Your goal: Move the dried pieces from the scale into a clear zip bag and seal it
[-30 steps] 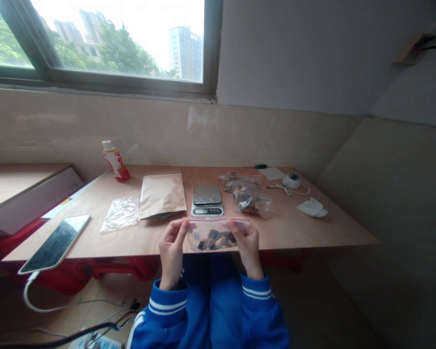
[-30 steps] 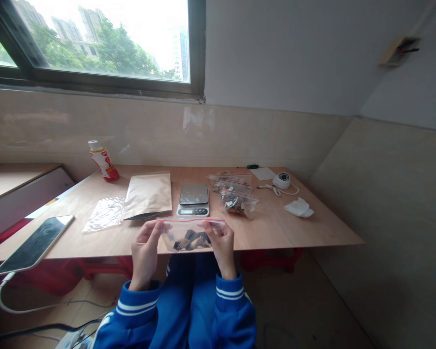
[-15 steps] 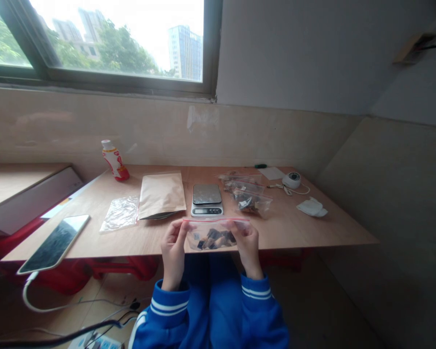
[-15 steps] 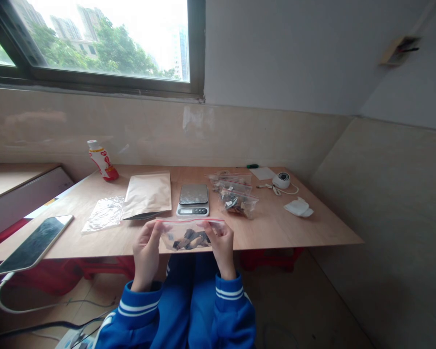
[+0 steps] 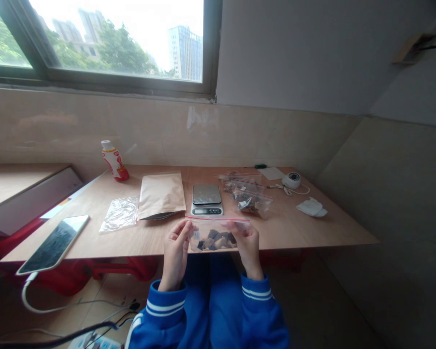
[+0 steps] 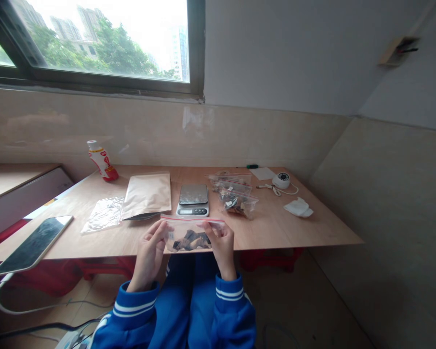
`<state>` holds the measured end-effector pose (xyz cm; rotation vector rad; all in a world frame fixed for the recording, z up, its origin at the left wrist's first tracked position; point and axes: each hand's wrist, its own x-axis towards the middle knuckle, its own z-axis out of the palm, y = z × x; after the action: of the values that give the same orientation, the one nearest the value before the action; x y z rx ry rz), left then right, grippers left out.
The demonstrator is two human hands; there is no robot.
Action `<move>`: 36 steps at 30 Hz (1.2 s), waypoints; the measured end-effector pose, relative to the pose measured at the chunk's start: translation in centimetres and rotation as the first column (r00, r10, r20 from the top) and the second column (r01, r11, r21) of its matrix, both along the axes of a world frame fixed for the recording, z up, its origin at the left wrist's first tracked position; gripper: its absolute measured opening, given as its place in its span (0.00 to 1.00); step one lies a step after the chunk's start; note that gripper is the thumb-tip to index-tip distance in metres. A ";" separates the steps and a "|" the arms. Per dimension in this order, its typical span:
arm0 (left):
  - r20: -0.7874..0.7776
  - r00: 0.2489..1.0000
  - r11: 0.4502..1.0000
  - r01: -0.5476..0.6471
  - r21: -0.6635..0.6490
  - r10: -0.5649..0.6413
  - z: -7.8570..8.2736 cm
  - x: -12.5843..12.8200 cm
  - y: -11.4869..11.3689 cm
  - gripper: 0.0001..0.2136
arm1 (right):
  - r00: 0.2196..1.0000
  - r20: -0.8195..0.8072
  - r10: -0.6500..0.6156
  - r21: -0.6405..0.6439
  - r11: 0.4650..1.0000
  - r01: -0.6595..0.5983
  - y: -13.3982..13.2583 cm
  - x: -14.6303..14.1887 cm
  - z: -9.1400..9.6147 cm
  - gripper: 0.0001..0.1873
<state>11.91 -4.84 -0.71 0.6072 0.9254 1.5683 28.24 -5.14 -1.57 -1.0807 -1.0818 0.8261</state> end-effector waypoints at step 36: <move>-0.123 0.990 0.985 0.086 0.147 -0.068 0.4 0.5 -1.0 0.12 | 1.000 -0.002 -0.006 -0.007 1.000 0.006 -0.1 -0.1 0.2 0.10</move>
<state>12.36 -5.82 -0.33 0.8413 0.8637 1.5560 28.11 -5.21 -1.33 -1.0879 -1.0741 0.8270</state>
